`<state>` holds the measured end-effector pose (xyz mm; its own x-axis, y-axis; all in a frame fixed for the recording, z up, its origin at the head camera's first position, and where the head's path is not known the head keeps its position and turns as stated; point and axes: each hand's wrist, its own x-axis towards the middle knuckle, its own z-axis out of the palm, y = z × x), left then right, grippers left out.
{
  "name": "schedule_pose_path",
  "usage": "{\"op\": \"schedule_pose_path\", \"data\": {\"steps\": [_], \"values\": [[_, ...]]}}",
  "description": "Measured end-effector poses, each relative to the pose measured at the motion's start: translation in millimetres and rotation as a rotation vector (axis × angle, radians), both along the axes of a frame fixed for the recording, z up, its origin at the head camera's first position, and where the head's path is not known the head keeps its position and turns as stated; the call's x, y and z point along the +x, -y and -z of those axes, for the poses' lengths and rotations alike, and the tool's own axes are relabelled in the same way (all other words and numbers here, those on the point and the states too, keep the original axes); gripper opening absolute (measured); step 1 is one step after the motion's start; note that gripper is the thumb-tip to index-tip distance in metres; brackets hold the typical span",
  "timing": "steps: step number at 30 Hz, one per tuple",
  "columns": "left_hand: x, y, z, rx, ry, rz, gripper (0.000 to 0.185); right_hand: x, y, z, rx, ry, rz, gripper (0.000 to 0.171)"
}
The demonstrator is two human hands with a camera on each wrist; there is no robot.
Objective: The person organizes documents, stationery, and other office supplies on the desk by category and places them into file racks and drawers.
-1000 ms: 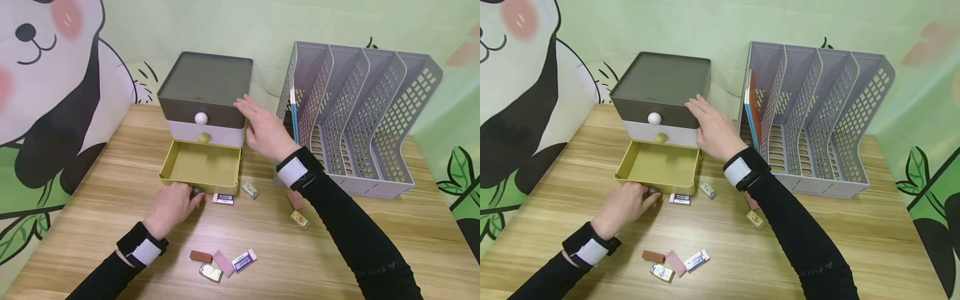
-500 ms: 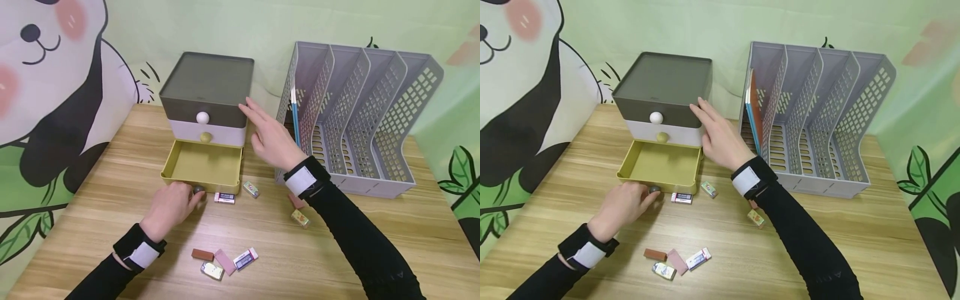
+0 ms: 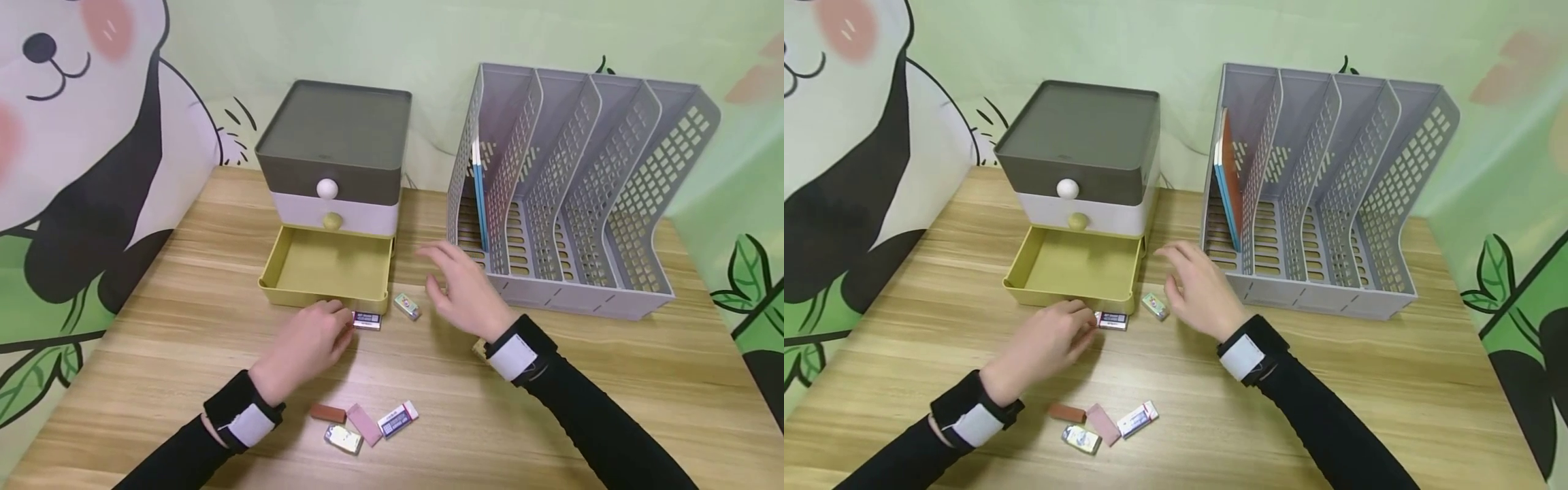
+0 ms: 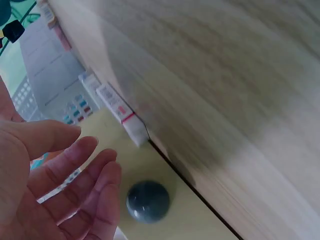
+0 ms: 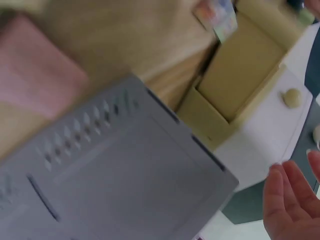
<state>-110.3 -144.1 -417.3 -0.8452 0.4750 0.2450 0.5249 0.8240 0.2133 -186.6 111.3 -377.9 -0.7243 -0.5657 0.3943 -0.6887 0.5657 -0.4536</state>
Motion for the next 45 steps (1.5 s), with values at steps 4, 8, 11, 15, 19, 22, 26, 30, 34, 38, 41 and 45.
{"op": "schedule_pose_path", "data": {"steps": [4,8,11,15,19,22,26,30,34,38,41,45], "values": [[-3.8,-7.5,3.0,-0.042,-0.029,0.043,0.008,9.4,-3.9,9.7,0.046,0.047,-0.005,0.037],[-7.7,-11.7,4.7,-0.071,-0.036,0.048,0.007,15.0,-6.9,17.0,0.074,0.07,-0.012,0.035],[-10.0,-12.8,5.7,-0.076,-0.032,0.042,0.007,17.3,-8.2,20.7,0.085,0.084,-0.018,0.034],[-10.2,-13.8,5.5,-0.078,-0.019,0.037,0.009,20.5,-8.0,23.7,0.086,0.094,-0.022,0.034],[-6.2,-15.9,5.6,-0.084,0.017,0.06,0.012,24.7,-6.4,26.3,0.081,0.097,-0.028,0.034],[-4.0,-18.5,5.9,-0.077,0.034,0.072,0.015,26.8,-5.9,28.5,0.077,0.096,-0.028,0.034],[-4.5,-24.0,5.7,-0.061,0.036,0.073,0.018,27.0,-5.8,29.5,0.069,0.092,-0.023,0.034],[-5.6,-29.6,6.6,-0.071,0.06,0.11,0.022,25.8,-5.4,29.3,0.064,0.093,-0.024,0.034],[-6.3,-32.8,8.2,-0.097,0.091,0.137,0.027,23.6,-2.7,28.2,0.057,0.107,-0.031,0.034],[-6.9,-34.0,8.3,-0.091,0.124,0.142,0.031,20.8,3.4,27.0,0.047,0.131,-0.043,0.035],[-6.7,-34.2,7.4,-0.082,0.147,0.151,0.031,18.5,9.4,26.5,0.038,0.14,-0.056,0.036],[-6.0,-33.7,6.0,-0.086,0.172,0.171,0.035,14.6,17.4,27.5,0.047,0.135,-0.085,0.038]]}}
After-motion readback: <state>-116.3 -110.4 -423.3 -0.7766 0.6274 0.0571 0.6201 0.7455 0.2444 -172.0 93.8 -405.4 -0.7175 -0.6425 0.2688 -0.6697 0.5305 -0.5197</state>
